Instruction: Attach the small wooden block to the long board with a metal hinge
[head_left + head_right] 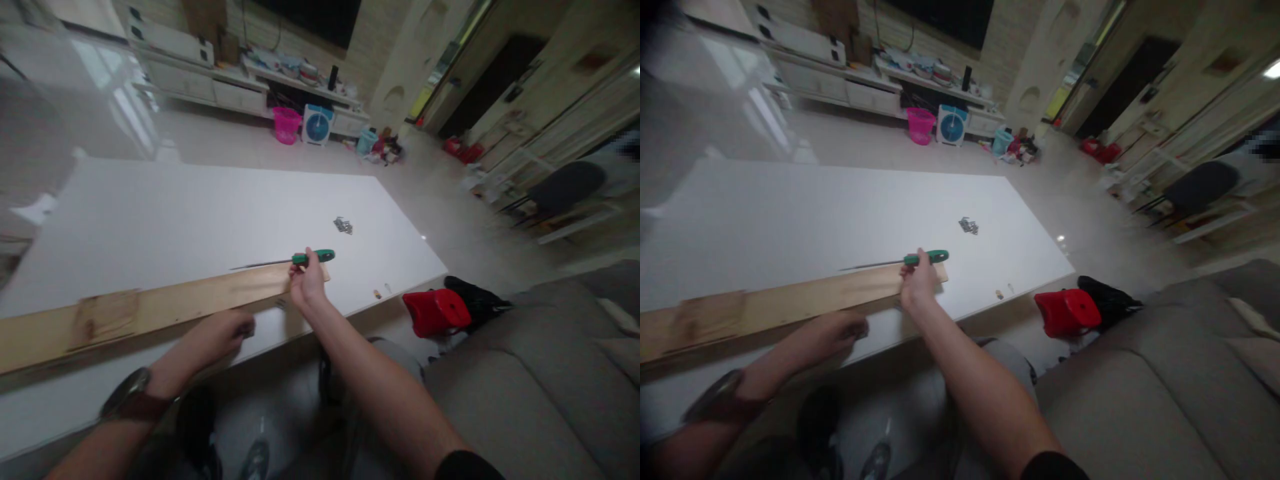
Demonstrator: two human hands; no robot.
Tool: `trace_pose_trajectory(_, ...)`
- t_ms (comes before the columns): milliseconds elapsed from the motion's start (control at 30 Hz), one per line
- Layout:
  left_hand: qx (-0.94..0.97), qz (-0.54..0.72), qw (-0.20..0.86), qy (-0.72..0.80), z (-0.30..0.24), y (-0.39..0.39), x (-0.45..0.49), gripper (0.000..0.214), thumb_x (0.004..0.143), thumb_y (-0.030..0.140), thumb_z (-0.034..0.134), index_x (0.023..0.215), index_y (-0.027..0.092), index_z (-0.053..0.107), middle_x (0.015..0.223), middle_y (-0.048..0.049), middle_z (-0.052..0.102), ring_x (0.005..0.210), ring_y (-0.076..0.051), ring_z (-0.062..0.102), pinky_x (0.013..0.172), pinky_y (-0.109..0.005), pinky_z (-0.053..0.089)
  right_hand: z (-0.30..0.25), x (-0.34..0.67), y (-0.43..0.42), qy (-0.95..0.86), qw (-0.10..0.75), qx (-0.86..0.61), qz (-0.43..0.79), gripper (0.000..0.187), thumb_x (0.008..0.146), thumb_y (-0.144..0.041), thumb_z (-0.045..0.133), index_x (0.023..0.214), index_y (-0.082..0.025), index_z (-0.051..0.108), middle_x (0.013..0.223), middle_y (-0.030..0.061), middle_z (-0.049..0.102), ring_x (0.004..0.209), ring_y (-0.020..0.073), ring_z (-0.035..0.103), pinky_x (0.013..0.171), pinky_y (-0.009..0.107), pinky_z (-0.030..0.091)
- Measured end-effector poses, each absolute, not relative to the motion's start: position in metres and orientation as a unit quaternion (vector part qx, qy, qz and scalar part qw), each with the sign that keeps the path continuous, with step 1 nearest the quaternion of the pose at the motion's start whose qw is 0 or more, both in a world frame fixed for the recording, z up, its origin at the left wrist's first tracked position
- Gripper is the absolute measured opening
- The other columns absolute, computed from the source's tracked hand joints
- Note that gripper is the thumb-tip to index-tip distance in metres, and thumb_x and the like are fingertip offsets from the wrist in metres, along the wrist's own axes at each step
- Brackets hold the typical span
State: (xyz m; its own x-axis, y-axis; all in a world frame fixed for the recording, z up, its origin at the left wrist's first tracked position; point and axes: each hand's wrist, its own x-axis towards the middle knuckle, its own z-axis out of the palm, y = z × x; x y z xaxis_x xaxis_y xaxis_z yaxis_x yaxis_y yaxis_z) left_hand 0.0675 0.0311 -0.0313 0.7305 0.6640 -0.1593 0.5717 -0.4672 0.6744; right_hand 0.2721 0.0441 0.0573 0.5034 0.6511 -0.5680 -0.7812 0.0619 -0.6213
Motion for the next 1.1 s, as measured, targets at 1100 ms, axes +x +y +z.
trace_pose_trajectory(1100, 0.725, 0.257, 0.377, 0.516, 0.023, 0.075, 0.007, 0.012, 0.084, 0.019, 0.067, 0.093, 0.020, 0.075, 0.085, -0.0063, 0.079, 0.078, -0.018, 0.073, 0.074, -0.032, 0.059, 0.056, 0.268, 0.042, 0.053, 0.716, -0.477, 0.507, 0.030, 0.092, -0.035, 0.075, 0.074, -0.020, 0.056, 0.060, -0.0071, 0.061, 0.048, 0.0046, 0.049, 0.043, 0.015, 0.037)
